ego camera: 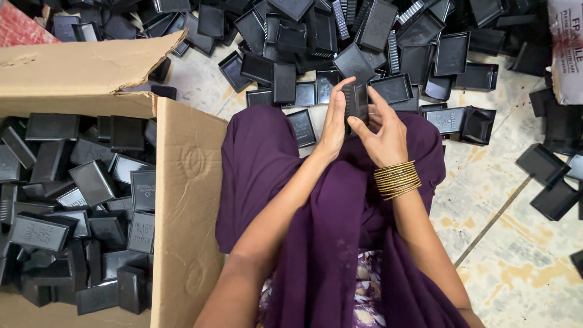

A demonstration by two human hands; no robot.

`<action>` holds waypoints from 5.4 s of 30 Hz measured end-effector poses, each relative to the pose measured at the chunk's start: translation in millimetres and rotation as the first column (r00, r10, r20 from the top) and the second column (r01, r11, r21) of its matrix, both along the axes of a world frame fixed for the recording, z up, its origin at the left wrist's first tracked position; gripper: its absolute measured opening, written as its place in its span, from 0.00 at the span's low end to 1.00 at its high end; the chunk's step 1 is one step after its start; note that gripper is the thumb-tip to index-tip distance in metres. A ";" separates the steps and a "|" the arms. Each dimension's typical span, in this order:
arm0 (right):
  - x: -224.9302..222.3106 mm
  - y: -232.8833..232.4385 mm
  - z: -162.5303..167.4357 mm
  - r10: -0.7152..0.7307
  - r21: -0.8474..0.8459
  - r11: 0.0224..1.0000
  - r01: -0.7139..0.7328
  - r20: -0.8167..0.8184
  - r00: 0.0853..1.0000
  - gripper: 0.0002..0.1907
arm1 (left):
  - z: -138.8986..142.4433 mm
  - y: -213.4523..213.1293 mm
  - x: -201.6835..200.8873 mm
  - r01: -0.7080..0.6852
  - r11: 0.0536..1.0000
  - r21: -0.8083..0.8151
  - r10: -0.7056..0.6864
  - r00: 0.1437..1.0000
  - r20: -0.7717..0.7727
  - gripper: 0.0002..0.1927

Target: The person sits on the floor among a large spread of black plastic boxes and picks them up one at a time, fitting pairs together and placing the assembled pieces into an open cardboard box beside them. They occasionally gather loose pieces from the floor and continue filling the box.

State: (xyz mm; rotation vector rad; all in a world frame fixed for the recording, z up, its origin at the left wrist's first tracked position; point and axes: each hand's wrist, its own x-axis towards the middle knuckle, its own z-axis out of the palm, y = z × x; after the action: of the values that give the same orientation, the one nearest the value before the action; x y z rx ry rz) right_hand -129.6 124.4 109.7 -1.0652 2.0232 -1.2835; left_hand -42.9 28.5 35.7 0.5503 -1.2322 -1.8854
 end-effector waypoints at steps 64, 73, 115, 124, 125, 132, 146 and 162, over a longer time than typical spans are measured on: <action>8.4 -9.8 17.4 0.021 -0.187 0.974 -0.129 -0.491 0.871 0.32 | -38.8 -50.2 38.9 -0.302 0.791 0.531 0.309 0.948 0.078 0.25; -179.6 157.4 -102.2 -0.238 0.080 0.928 0.364 -0.624 0.744 0.10 | -32.3 -40.1 15.5 -0.177 0.874 -0.453 0.428 0.721 0.545 0.17; -89.6 91.4 5.4 -0.173 0.030 0.985 0.171 0.045 0.984 0.41 | 5.3 9.2 -17.6 0.533 0.767 0.357 -0.363 0.820 -0.443 0.26; -21.8 34.5 26.2 -0.054 0.016 0.998 0.055 -0.029 0.998 0.44 | 23.4 18.3 -17.5 0.416 0.874 0.250 -0.348 0.896 -0.275 0.25; -19.7 34.4 28.1 -0.055 0.006 0.998 0.055 -0.010 0.998 0.43 | 24.1 17.2 -16.9 0.409 0.879 0.247 -0.344 0.900 -0.266 0.25; -16.7 35.6 31.7 -0.075 0.029 0.997 0.075 -0.013 0.997 0.43 | 20.4 17.9 -18.9 0.393 0.887 0.244 -0.350 0.915 -0.202 0.25; -5.2 30.7 20.9 0.070 -0.213 0.977 -0.033 0.169 0.983 0.44 | 24.1 9.7 -13.9 0.349 0.889 0.296 -0.255 0.915 -0.312 0.26; 40.2 39.3 10.1 0.028 -0.118 0.990 -0.081 -0.394 0.919 0.16 | 34.0 -4.1 1.9 -0.423 0.798 -0.429 0.583 0.720 0.375 0.32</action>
State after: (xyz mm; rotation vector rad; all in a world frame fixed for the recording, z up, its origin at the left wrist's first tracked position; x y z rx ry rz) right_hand -89.5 163.6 119.8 -1.5348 2.1946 -1.2678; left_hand -41.0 24.5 69.7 1.1168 -1.4737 -1.0698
